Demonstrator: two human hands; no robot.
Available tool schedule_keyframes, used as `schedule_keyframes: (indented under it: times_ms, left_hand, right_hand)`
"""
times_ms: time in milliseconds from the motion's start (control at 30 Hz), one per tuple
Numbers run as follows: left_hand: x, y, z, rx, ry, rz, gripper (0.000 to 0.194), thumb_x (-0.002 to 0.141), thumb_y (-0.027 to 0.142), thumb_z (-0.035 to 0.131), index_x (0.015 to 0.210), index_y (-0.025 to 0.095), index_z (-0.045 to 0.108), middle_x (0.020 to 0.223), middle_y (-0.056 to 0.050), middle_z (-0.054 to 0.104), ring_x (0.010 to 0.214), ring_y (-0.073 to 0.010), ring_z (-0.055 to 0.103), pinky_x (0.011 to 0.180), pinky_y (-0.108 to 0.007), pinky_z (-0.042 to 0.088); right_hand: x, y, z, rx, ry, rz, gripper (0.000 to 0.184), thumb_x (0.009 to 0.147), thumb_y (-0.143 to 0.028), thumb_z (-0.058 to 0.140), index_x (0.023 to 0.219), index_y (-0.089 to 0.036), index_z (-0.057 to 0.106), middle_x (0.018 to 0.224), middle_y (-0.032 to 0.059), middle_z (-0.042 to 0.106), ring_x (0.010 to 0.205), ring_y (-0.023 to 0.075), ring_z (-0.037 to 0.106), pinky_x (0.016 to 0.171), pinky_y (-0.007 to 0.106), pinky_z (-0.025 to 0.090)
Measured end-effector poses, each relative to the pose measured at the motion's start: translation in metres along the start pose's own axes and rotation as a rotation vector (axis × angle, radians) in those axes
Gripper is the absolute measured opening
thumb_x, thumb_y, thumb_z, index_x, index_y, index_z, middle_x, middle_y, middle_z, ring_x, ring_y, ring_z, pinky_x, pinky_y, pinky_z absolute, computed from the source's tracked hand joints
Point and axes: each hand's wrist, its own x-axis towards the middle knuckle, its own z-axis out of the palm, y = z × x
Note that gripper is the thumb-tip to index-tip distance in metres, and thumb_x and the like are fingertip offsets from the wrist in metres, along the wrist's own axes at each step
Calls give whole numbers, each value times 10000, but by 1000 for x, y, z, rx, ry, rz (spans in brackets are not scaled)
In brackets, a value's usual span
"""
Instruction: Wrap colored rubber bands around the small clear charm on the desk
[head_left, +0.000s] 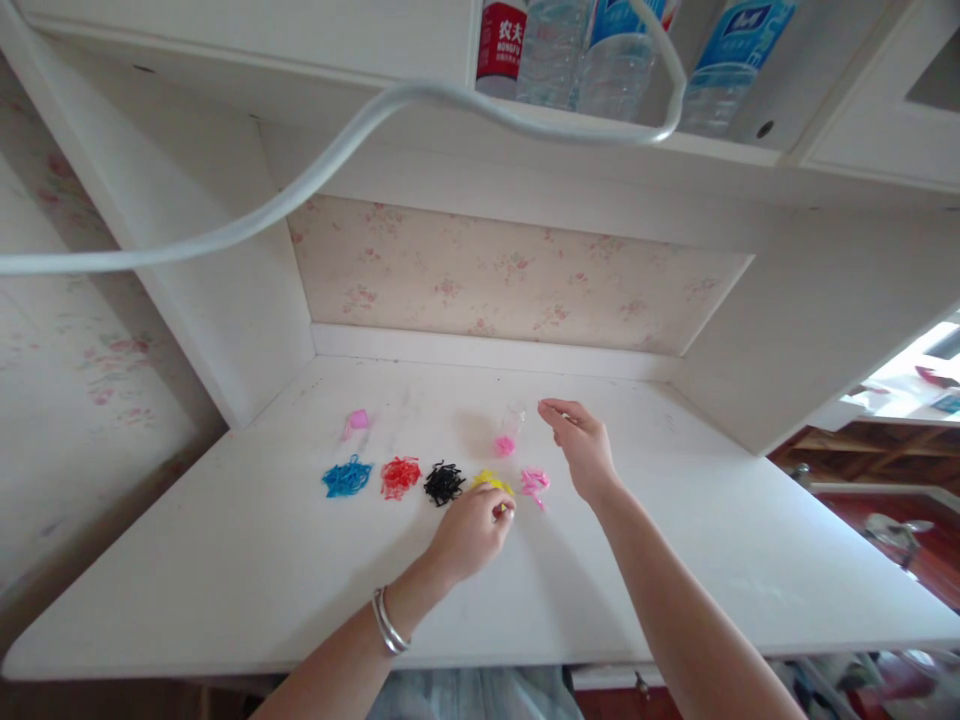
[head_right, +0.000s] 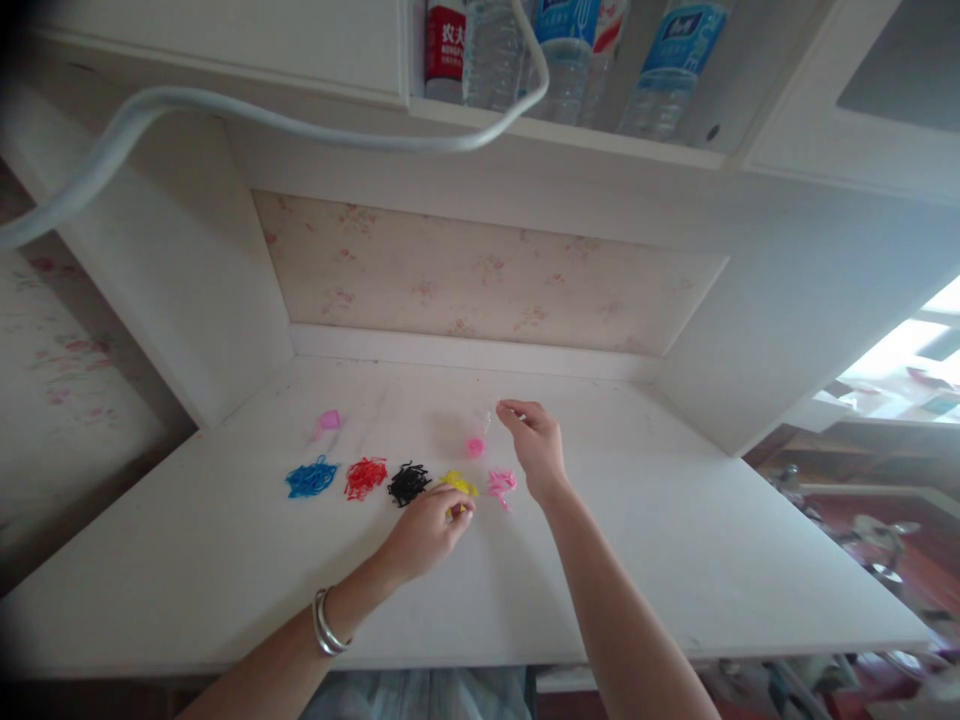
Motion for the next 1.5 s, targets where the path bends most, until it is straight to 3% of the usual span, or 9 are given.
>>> schedule_keyframes:
  times_ms: [133, 333, 500, 633, 900, 1000, 1167, 1300, 1500]
  left_hand:
    - [-3, -3, -4, -5, 30, -10, 177, 837, 191, 478, 862, 194, 653, 866, -31, 655, 819, -157, 583, 795, -264, 438]
    - [-2, -5, -8, 1, 42, -18, 182, 841, 188, 466, 872, 189, 645, 888, -31, 654, 820, -153, 585, 791, -260, 442]
    - [-2, -3, -8, 18, 30, -5, 181, 847, 197, 468, 865, 185, 647, 873, -31, 652, 813, -150, 584, 788, -257, 444]
    - [-2, -2, -8, 34, 27, 0, 182, 852, 201, 466, 865, 184, 647, 882, -32, 653, 829, -149, 585, 799, -256, 446]
    - [-1, 3, 0, 165, -7, -3, 190, 852, 195, 472, 923, 219, 647, 959, -17, 661, 875, -148, 610, 819, -254, 458]
    - [0, 11, 6, 270, -62, 10, 204, 879, 260, 453, 959, 245, 641, 966, -14, 660, 827, -161, 626, 754, -276, 481]
    - [7, 29, 24, 432, -136, 54, 238, 887, 344, 443, 979, 229, 629, 970, -47, 643, 808, -203, 634, 681, -320, 498]
    - [17, 41, 37, 538, -180, 85, 231, 877, 255, 419, 964, 189, 623, 990, -86, 621, 787, -212, 636, 663, -328, 498]
    - [31, 44, 43, 601, -266, 132, 264, 834, 134, 411, 1005, 158, 610, 1035, -113, 598, 833, -223, 636, 685, -334, 509]
  right_hand:
    - [17, -8, 20, 51, -15, 116, 432, 635, -510, 680, 912, -182, 733, 837, 54, 689, 676, 148, 552, 598, 264, 406]
    - [23, 13, 27, -59, -27, 131, 298, 630, -414, 665, 836, -217, 751, 897, 40, 721, 844, 204, 618, 726, 302, 449]
    - [23, 15, 20, -94, -35, 116, 295, 649, -408, 654, 862, -228, 749, 933, 44, 722, 908, 217, 624, 769, 317, 452]
    - [20, 24, 11, -91, 67, 93, 295, 677, -420, 630, 874, -231, 743, 965, 41, 712, 911, 201, 617, 787, 309, 447]
    - [-21, 98, -27, -411, -15, 104, 300, 739, -422, 530, 850, -231, 733, 918, 34, 684, 783, 170, 597, 732, 290, 426]
    - [-38, 112, -38, -524, -20, 91, 320, 780, -429, 477, 846, -244, 729, 890, 23, 670, 766, 163, 595, 719, 274, 415]
    - [-49, 114, -39, -596, -88, 37, 321, 811, -388, 452, 958, -267, 710, 944, 11, 646, 777, 147, 599, 737, 251, 417]
    - [-49, 115, -37, -693, -202, -5, 363, 810, -310, 449, 1104, -302, 662, 1039, 9, 616, 842, 149, 604, 751, 243, 420]
    - [-49, 117, -39, -727, -238, -48, 294, 849, -362, 434, 994, -326, 688, 1027, -4, 605, 842, 143, 601, 738, 243, 416]
